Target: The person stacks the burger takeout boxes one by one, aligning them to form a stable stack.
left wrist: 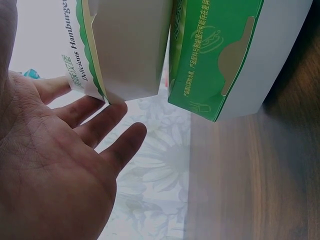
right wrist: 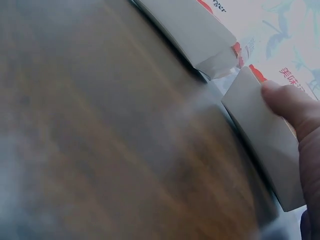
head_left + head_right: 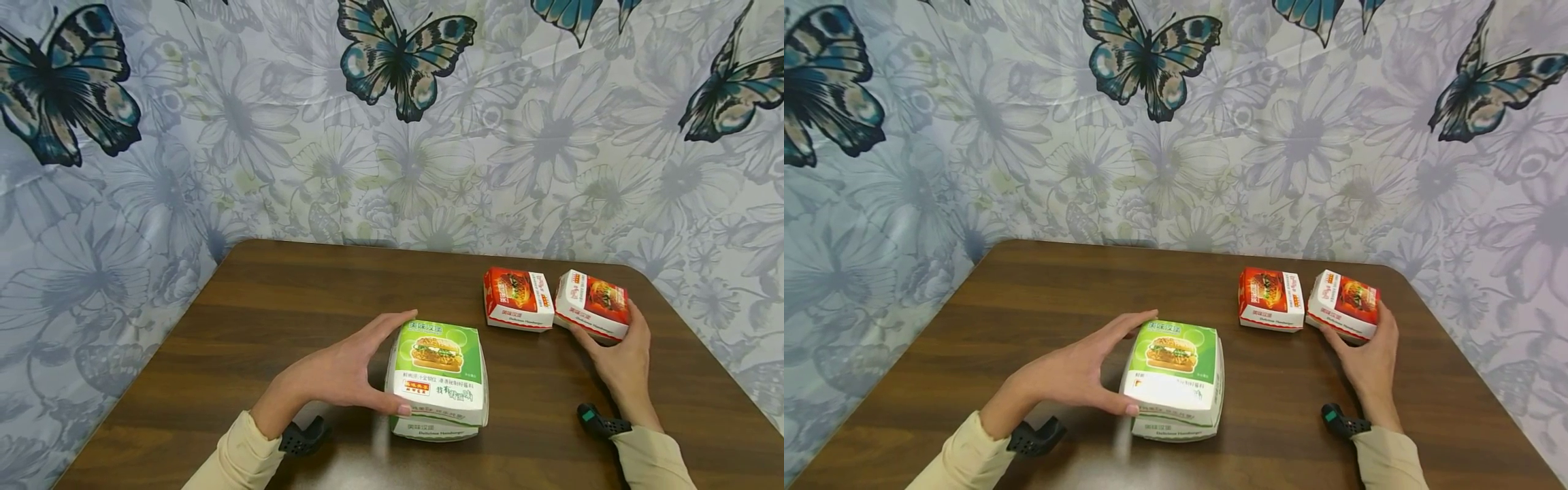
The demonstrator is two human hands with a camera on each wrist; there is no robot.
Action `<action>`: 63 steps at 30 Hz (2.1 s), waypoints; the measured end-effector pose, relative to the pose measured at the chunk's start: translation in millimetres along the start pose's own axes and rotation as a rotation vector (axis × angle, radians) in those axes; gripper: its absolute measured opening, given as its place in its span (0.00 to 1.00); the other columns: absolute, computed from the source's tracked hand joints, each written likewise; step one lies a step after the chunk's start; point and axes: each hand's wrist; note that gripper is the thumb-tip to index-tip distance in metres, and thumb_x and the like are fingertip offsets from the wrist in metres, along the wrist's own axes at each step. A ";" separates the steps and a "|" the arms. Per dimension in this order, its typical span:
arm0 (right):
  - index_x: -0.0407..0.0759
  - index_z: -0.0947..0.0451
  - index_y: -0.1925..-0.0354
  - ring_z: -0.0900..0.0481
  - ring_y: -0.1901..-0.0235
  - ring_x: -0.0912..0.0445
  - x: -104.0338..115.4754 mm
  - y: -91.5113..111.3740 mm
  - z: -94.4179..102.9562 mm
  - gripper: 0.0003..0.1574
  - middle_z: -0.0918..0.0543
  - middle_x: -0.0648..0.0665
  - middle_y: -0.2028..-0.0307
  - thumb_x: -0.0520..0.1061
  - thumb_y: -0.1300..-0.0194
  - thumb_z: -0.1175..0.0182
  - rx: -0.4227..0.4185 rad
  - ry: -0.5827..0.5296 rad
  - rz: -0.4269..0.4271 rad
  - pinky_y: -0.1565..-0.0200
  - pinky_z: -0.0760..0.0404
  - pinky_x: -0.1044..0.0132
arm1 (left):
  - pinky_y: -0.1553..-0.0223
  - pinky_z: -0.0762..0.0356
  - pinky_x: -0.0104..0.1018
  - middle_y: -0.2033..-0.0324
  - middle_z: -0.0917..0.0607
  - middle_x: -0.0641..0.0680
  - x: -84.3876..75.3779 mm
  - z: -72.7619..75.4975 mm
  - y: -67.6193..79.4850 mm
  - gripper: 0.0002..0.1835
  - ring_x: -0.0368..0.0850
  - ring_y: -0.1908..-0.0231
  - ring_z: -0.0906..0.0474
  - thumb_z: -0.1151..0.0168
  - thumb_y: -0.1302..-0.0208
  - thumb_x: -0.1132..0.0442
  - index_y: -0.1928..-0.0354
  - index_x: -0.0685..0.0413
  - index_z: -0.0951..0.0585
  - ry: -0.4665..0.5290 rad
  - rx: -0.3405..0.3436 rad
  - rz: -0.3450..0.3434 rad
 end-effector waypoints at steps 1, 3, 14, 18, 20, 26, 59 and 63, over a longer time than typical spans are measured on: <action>0.45 0.54 0.18 0.49 0.22 0.37 -0.4 -1.2 0.0 0.66 0.46 0.33 0.21 0.53 0.41 0.25 0.005 0.009 0.008 0.23 0.49 0.39 | 0.31 0.33 0.56 0.24 0.46 0.30 -0.1 -0.1 -0.1 0.60 0.36 0.27 0.42 0.21 0.51 0.34 0.23 0.11 0.54 -0.001 0.001 0.000; 0.44 0.52 0.18 0.50 0.22 0.36 -1.1 -3.1 -0.1 0.66 0.46 0.32 0.21 0.52 0.41 0.24 0.020 0.034 0.023 0.24 0.50 0.37 | 0.30 0.34 0.56 0.24 0.46 0.30 -0.4 -0.3 -0.3 0.60 0.36 0.27 0.42 0.21 0.51 0.35 0.23 0.11 0.54 0.002 0.003 0.000; 0.46 0.49 0.19 0.42 0.26 0.31 -0.8 -3.4 1.0 0.59 0.41 0.30 0.23 0.52 0.36 0.27 0.058 0.083 -0.018 0.27 0.43 0.34 | 0.30 0.34 0.57 0.24 0.46 0.31 -0.8 -0.3 -0.4 0.60 0.36 0.27 0.42 0.21 0.51 0.35 0.23 0.10 0.54 0.002 0.002 0.009; 0.48 0.47 0.19 0.39 0.27 0.30 -1.8 -3.0 1.3 0.57 0.39 0.31 0.24 0.50 0.35 0.28 0.046 0.091 -0.029 0.29 0.41 0.34 | 0.30 0.34 0.56 0.24 0.46 0.31 -0.3 -0.4 -0.3 0.60 0.36 0.27 0.42 0.21 0.51 0.35 0.23 0.11 0.54 0.006 0.003 0.007; 0.50 0.47 0.19 0.38 0.28 0.29 -2.2 -2.8 1.3 0.55 0.37 0.31 0.24 0.50 0.34 0.28 0.041 0.095 -0.043 0.29 0.40 0.33 | 0.30 0.34 0.56 0.24 0.46 0.31 -0.1 -0.4 -0.2 0.60 0.36 0.27 0.42 0.21 0.51 0.35 0.23 0.11 0.54 0.004 0.003 0.005; 0.54 0.45 0.19 0.34 0.31 0.27 0.3 -1.1 1.8 0.53 0.33 0.30 0.27 0.48 0.33 0.29 0.019 0.112 -0.058 0.32 0.36 0.32 | 0.30 0.34 0.57 0.23 0.46 0.32 0.2 -0.1 0.0 0.60 0.36 0.26 0.43 0.21 0.51 0.35 0.23 0.11 0.54 -0.003 0.002 0.003; 0.54 0.36 0.22 0.25 0.38 0.33 8.8 6.0 3.5 0.49 0.25 0.32 0.32 0.44 0.37 0.27 -0.138 0.060 0.001 0.38 0.30 0.36 | 0.29 0.35 0.56 0.23 0.45 0.34 -1.0 -0.5 2.0 0.60 0.36 0.27 0.43 0.20 0.50 0.36 0.23 0.12 0.53 0.021 0.011 -0.009; 0.57 0.34 0.23 0.22 0.41 0.38 9.4 7.6 3.7 0.48 0.22 0.35 0.34 0.46 0.37 0.26 -0.173 0.053 0.011 0.40 0.27 0.62 | 0.29 0.36 0.57 0.22 0.45 0.37 -1.0 -0.4 2.0 0.60 0.37 0.27 0.42 0.20 0.50 0.37 0.23 0.13 0.53 0.033 0.013 -0.008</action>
Point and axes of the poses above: each hand's wrist, its own y-axis away from the middle knuckle, its own z-axis out of the back of the hand, x = y × z
